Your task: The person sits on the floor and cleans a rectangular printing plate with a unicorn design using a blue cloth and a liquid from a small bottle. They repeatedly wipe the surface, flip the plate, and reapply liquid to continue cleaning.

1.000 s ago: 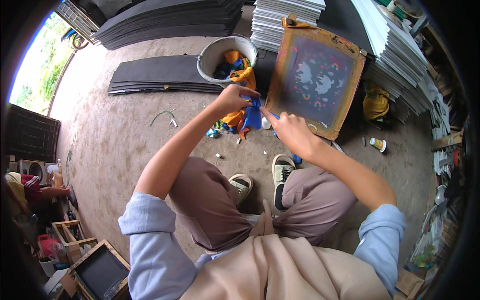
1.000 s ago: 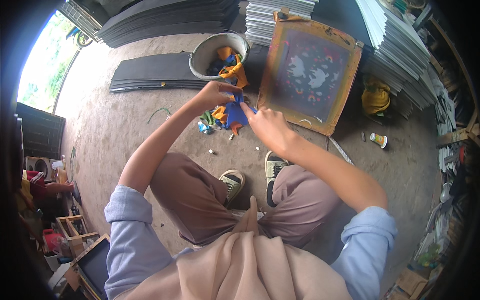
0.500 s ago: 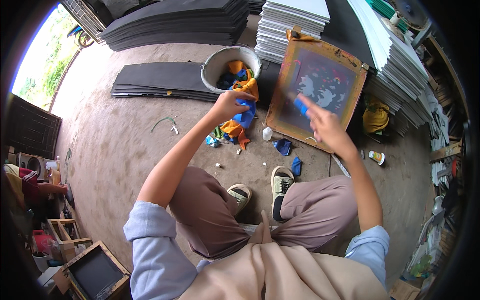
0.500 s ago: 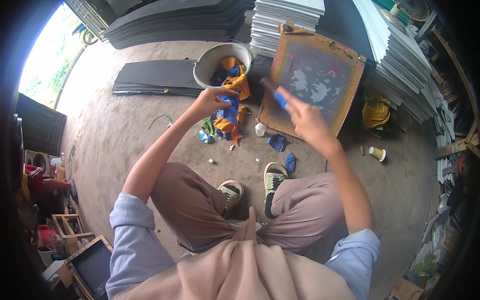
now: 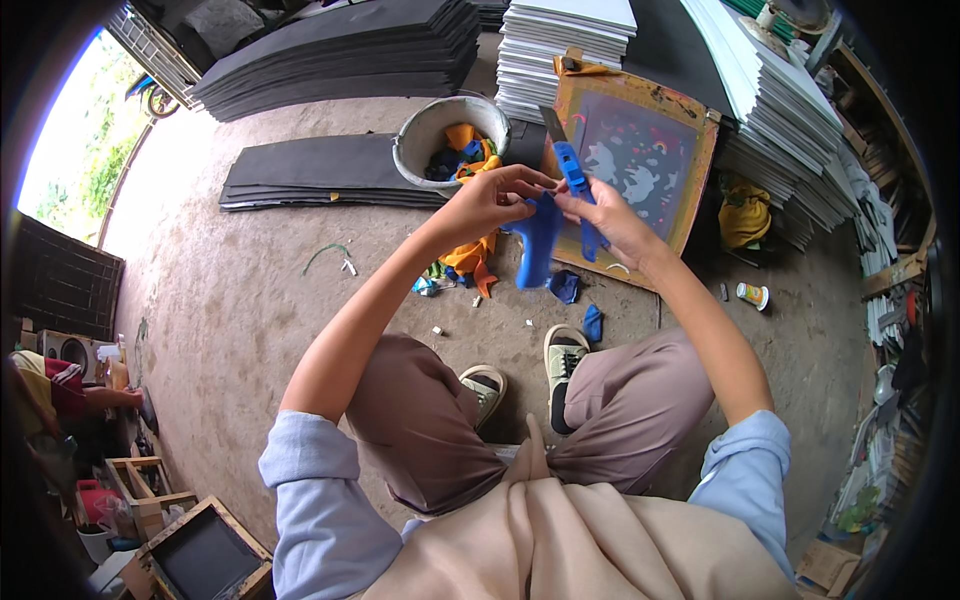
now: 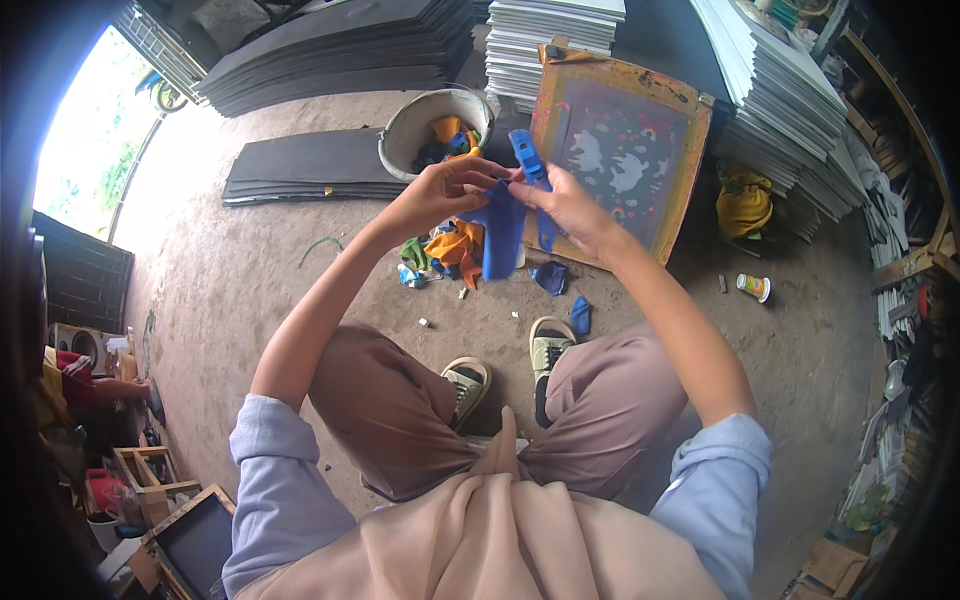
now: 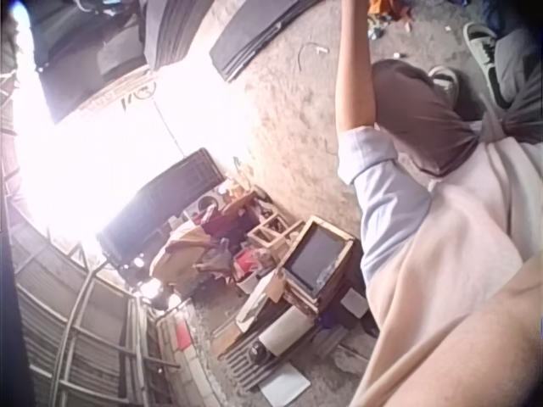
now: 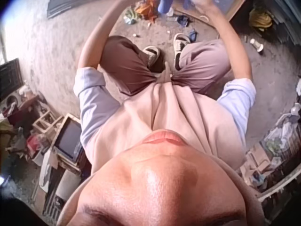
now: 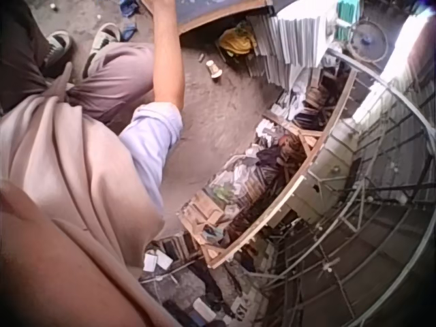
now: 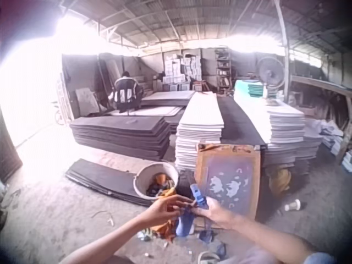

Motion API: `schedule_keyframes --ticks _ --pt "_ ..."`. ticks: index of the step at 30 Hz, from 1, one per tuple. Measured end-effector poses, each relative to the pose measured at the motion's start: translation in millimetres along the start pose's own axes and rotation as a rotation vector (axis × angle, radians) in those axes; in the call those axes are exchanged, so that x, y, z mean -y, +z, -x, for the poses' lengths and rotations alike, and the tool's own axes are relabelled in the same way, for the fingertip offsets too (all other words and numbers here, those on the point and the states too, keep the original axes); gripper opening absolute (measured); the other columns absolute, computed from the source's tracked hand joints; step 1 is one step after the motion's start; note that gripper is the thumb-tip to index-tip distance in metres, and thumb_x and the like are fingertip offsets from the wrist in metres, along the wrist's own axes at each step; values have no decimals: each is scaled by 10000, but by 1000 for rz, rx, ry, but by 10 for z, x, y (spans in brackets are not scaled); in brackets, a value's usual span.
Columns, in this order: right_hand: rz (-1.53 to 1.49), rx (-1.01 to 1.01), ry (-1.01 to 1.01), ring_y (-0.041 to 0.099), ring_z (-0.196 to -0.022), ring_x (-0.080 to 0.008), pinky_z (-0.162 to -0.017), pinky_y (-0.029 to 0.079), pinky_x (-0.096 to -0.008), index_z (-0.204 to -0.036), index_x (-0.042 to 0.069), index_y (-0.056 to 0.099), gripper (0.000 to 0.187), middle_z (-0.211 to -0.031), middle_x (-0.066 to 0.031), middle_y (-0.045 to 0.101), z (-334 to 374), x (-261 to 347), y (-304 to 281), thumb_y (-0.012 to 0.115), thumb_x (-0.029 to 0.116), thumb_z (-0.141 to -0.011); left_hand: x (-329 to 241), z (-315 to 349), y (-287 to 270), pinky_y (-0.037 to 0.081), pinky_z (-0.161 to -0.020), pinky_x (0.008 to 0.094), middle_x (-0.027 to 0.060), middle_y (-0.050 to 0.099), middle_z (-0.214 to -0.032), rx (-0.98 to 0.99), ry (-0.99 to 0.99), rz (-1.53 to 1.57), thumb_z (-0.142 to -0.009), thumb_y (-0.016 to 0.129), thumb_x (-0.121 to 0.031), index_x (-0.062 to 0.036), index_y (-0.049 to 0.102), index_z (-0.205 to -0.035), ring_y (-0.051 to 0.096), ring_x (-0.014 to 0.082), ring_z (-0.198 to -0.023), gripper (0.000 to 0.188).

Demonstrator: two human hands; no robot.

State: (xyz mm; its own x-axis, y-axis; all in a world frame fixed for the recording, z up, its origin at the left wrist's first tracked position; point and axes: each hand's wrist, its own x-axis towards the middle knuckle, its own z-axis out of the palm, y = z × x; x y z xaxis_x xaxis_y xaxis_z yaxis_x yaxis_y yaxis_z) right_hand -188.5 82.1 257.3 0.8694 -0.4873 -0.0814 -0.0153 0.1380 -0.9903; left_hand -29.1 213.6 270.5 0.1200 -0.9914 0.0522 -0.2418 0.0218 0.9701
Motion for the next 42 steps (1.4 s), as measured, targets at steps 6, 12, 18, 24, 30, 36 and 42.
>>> schedule_keyframes --ticks 6,12,18,24,30,36,42 --pt "361 -150 -150 582 -881 -155 -817 451 -310 -987 47 510 216 -918 -57 603 -38 -140 -11 654 88 -831 13 28 -93 507 -775 231 72 620 -1080 -11 -16 -229 -851 619 -38 -58 538 -1207 586 64 -874 366" --pt "447 -206 -260 610 -853 -189 -786 463 -331 -971 43 502 190 -880 -70 621 -17 -131 -5 636 90 -845 -92 25 83 508 -773 260 74 636 -998 -78 24 -196 -823 685 -101 -84 485 -1183 615 104 -860 412" --pt "521 -267 -322 630 -839 -243 -754 473 -361 -965 38 494 201 -867 -100 626 -17 -142 39 640 107 -845 -64 -22 170 518 -752 307 83 616 -908 -286 201 -429 -752 756 -185 -74 484 -1072 633 166 -841 435" --pt "584 -310 -306 642 -836 -274 -729 478 -380 -947 36 487 199 -860 -116 631 30 -97 50 640 111 -844 -63 -42 326 501 -698 389 126 544 -844 -318 315 -549 -759 700 -127 -62 484 -1025 618 285 -821 349" --pt "608 -327 -310 645 -830 -291 -722 477 -386 -937 32 487 194 -845 -125 629 20 -103 51 637 116 -847 -55 -70 289 508 -685 356 103 600 -847 -352 323 -640 -812 609 -17 -38 537 -970 633 263 -762 175" --pt "628 -287 -254 646 -814 -302 -714 476 -392 -943 30 488 205 -839 -133 633 10 -101 45 636 139 -852 61 -75 194 520 -703 347 93 622 -856 -179 413 -589 -812 612 -20 -36 656 -915 650 251 -774 112" --pt "645 -286 -264 645 -790 -278 -712 478 -380 -946 30 493 225 -836 -120 637 -6 -186 49 646 166 -853 93 -73 186 524 -706 326 123 646 -836 -212 282 -496 -743 658 -22 -36 695 -876 663 270 -747 140"
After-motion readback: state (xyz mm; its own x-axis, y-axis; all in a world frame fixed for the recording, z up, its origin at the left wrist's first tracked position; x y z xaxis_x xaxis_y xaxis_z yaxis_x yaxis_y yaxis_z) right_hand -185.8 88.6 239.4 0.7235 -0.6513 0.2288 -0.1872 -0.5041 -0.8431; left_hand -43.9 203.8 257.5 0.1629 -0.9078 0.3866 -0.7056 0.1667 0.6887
